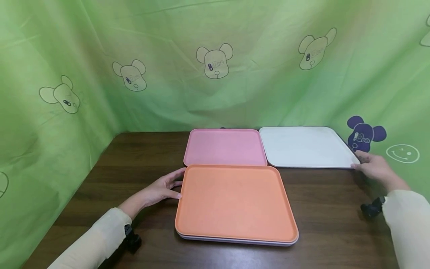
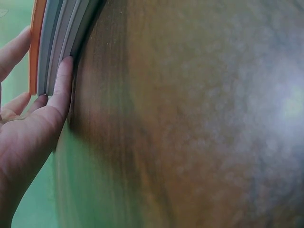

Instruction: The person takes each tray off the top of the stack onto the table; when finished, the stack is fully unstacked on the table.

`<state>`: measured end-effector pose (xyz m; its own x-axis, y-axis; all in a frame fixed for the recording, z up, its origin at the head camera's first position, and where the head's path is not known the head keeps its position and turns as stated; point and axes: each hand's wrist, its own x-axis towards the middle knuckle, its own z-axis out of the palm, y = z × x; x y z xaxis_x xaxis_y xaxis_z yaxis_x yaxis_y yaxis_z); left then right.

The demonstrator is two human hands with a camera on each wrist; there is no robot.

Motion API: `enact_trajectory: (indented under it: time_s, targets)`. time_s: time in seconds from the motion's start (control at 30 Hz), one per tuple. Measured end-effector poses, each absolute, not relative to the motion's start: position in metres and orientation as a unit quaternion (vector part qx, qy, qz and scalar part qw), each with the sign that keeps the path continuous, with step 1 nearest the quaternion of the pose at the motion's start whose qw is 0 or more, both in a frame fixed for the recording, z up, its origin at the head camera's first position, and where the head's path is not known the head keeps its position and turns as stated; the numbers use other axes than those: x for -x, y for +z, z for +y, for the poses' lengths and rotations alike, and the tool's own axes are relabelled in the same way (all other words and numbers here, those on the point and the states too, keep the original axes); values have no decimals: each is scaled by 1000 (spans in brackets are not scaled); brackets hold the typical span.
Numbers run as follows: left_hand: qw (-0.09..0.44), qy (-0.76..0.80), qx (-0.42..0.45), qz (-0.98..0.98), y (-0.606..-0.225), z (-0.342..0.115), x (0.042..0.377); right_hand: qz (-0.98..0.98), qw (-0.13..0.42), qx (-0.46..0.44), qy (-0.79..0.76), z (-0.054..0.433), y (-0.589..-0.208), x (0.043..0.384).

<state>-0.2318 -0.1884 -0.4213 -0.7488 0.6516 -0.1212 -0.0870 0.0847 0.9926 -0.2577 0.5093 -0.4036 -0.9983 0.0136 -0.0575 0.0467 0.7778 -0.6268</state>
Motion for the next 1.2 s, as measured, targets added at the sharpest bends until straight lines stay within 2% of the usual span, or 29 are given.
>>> enact_trajectory:
  time_s: [0.37,0.87,1.2]
  targets:
    - [285,646,-208,677,-420,-188,231,940,-31,-9,-340,472,-387,247]
    - [284,642,-207,681,-420,-189,231,895,2,53,-443,375,-378,222]
    - [282,640,-206,685,-422,-189,231,880,-14,77,-468,318,-381,200]
